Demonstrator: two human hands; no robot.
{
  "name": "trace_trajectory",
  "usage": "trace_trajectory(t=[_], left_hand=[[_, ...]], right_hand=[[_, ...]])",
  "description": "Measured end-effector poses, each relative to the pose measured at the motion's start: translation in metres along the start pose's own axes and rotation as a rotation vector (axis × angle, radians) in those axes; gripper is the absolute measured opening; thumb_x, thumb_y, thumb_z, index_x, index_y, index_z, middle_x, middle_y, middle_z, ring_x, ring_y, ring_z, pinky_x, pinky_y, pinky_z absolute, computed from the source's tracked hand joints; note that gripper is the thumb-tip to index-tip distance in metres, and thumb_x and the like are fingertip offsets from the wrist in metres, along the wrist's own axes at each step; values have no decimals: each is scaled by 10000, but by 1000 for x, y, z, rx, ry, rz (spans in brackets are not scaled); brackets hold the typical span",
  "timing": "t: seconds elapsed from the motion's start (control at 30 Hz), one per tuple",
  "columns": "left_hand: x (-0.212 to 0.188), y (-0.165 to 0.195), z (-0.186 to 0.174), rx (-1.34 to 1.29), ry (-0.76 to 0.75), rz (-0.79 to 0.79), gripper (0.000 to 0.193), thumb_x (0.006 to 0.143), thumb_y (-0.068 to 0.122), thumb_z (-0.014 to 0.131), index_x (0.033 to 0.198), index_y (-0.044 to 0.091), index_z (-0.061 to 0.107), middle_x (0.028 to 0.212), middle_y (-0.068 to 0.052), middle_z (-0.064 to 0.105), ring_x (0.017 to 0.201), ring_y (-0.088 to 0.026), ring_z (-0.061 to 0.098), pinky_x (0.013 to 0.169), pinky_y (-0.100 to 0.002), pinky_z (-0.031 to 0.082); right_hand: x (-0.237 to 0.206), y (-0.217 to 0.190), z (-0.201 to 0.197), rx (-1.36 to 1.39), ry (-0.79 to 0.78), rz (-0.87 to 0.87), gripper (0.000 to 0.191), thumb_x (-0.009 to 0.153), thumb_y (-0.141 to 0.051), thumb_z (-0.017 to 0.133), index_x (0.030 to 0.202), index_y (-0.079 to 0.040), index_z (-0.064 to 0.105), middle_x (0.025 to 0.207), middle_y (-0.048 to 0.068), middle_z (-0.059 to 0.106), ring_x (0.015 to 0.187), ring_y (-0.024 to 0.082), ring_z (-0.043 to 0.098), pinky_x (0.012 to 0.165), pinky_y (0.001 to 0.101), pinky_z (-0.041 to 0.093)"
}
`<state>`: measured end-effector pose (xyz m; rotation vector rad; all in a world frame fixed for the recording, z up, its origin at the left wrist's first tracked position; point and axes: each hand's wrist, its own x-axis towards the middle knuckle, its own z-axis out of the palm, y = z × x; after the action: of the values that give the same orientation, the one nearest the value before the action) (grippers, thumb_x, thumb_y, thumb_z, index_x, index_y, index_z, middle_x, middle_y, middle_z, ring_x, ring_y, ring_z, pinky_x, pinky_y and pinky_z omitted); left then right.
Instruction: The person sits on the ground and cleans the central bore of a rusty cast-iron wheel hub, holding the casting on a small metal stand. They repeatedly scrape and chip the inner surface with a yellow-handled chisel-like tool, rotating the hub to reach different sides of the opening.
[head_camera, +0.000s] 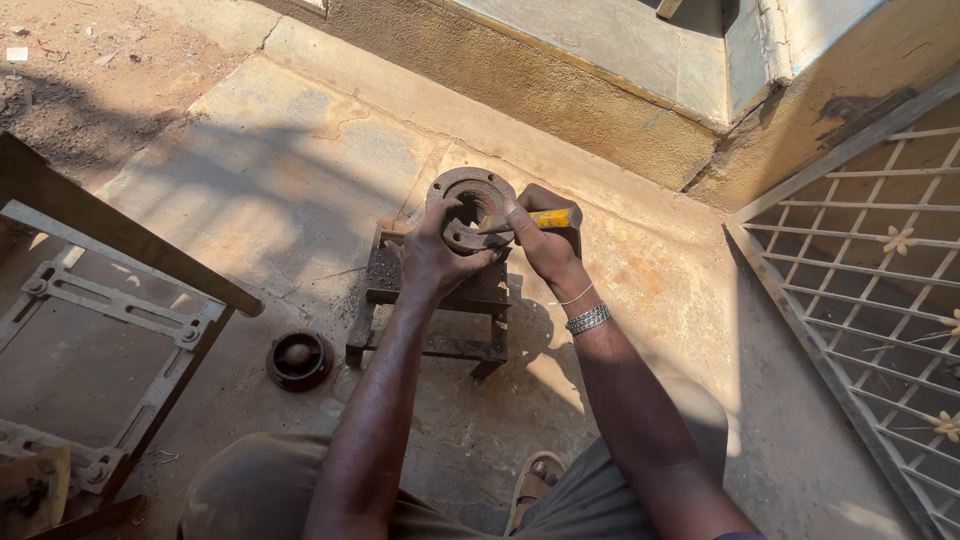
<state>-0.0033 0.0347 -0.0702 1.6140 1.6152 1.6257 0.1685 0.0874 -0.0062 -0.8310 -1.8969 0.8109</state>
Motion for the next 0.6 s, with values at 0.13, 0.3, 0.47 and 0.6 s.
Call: trace_trajectory(t=[0.13, 0.3, 0.47, 0.6], left_hand=[[0, -3, -3, 26, -30, -76, 786, 598, 370, 991, 1259, 147, 628, 1123, -115, 780, 996, -248, 780, 880, -402, 648], [2, -4, -6, 43, -53, -97, 834, 585, 378, 1001, 1284, 150, 609, 1145, -119, 764, 1006, -251, 766, 889, -410, 636], [1, 0, -7, 14, -26, -25, 813, 586, 342, 990, 1277, 142, 610, 1162, -116, 776, 1040, -249, 771, 920, -405, 638], [3, -1, -7, 0, -60, -47, 822, 635, 377, 989, 1307, 146, 576, 1210, -127, 745, 1063, -254, 761, 904, -394, 650]], right_hand=[[-3, 1, 1, 61, -24, -6, 273, 1005, -260, 669, 835, -62, 590, 730, 37, 605, 656, 111, 547, 563, 245, 440], [-3, 1, 1, 204, -1, 11, 302, 1023, -270, 651, 791, -93, 568, 740, 4, 615, 629, 102, 554, 549, 251, 464], [1, -10, -3, -336, -73, -92, 301, 990, -229, 707, 807, -36, 565, 701, 68, 528, 647, 159, 502, 593, 278, 434], [0, -12, -1, 241, 50, 55, 259, 982, -245, 662, 820, -52, 604, 715, 26, 636, 610, 108, 572, 537, 254, 430]])
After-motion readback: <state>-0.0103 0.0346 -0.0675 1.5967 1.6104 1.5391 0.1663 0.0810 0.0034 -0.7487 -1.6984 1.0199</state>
